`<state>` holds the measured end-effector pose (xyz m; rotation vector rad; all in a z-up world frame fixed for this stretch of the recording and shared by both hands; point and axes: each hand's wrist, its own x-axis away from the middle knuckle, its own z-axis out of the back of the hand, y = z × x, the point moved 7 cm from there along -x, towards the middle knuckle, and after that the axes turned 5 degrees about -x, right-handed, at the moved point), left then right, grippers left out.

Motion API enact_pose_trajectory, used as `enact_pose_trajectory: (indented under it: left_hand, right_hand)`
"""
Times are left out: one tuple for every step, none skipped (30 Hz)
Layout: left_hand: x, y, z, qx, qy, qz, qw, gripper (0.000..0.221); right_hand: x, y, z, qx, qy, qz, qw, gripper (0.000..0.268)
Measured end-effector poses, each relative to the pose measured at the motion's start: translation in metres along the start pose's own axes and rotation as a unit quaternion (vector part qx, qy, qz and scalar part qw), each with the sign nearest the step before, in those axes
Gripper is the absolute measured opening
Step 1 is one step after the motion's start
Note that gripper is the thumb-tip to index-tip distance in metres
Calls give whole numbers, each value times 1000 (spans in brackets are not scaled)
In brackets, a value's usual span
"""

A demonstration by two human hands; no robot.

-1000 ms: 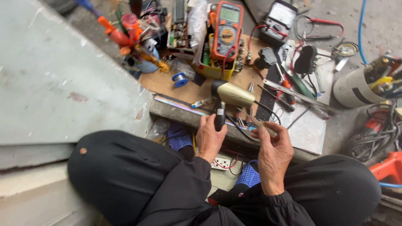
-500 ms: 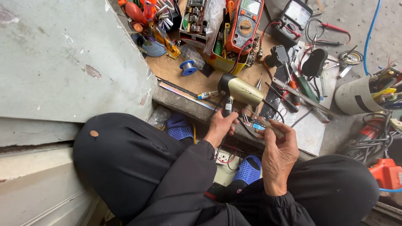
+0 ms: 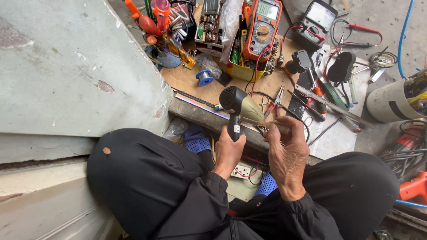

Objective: Inspecting and repairing the internal wiring of a hair dryer

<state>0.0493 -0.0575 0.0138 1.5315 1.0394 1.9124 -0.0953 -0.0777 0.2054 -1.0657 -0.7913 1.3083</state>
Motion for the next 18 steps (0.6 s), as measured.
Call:
enact_pose_trajectory:
  left_hand:
    - [-4, -1, -1, -3, -2, 0, 1000, 33]
    - [-8, -1, -2, 4, -3, -2, 1000, 33]
    - [-13, -1, -4, 11, -5, -5, 1000, 32]
    - [-17, -2, -6, 9, -8, -6, 1000, 32]
    - [-20, -3, -9, 16, -9, -7, 1000, 32]
    - [-23, -5, -11, 24, -11, -8, 1000, 32]
    - [-25, -9, -14, 23, -12, -8, 1000, 32]
    - [-26, -12, -17, 32, -12, -9, 999, 31]
    - [-27, -17, -19, 41, -11, -10, 999, 31]
    - [-27, -22, -20, 41, -11, -9, 999, 31]
    - [-28, -27, -21, 51, -9, -9, 999, 31]
    - [-28, -32, -22, 62, -8, -10, 998, 31]
    - [-32, -37, -23, 63, -7, -9, 998, 31]
    - [-36, -41, -24, 64, -4, -14, 998, 33]
    - [-40, -46, -24, 66, -1, -20, 998, 35]
    - [-39, -44, -25, 66, -1, -19, 998, 35]
    - [-39, -41, -24, 61, -2, -32, 998, 40]
    - [-39, -38, -24, 55, -2, -45, 997, 45]
  right_hand:
    - [1, 2, 0, -1, 3, -1, 1000, 24]
    - [1, 4, 1, 2, 5, -4, 1000, 23]
    - [0, 6, 1, 4, 9, -6, 1000, 22]
    - [0, 9, 2, 4, 13, -7, 1000, 22]
    - [0, 12, 3, 7, 15, -9, 1000, 21]
    - [1, 14, 3, 10, 18, -12, 1000, 20]
    - [0, 16, 3, 10, 19, -12, 1000, 20]
    - [0, 18, 2, 12, 20, -14, 1000, 20]
    - [1, 20, 1, 15, 19, -16, 1000, 19]
    - [1, 22, -1, 16, 19, -16, 1000, 19]
    - [1, 23, -2, 19, 17, -18, 1000, 18]
    - [2, 25, -4, 22, 16, -19, 999, 17]
    - [2, 25, -5, 23, 15, -19, 999, 17]
    - [2, 26, -7, 30, 12, -16, 999, 17]
    - [1, 26, -9, 38, 10, -13, 999, 16]
    - [1, 27, -9, 39, 10, -13, 999, 16]
    - [1, 27, -11, 43, 7, -9, 999, 16]
    - [1, 28, -13, 47, 3, -4, 999, 15]
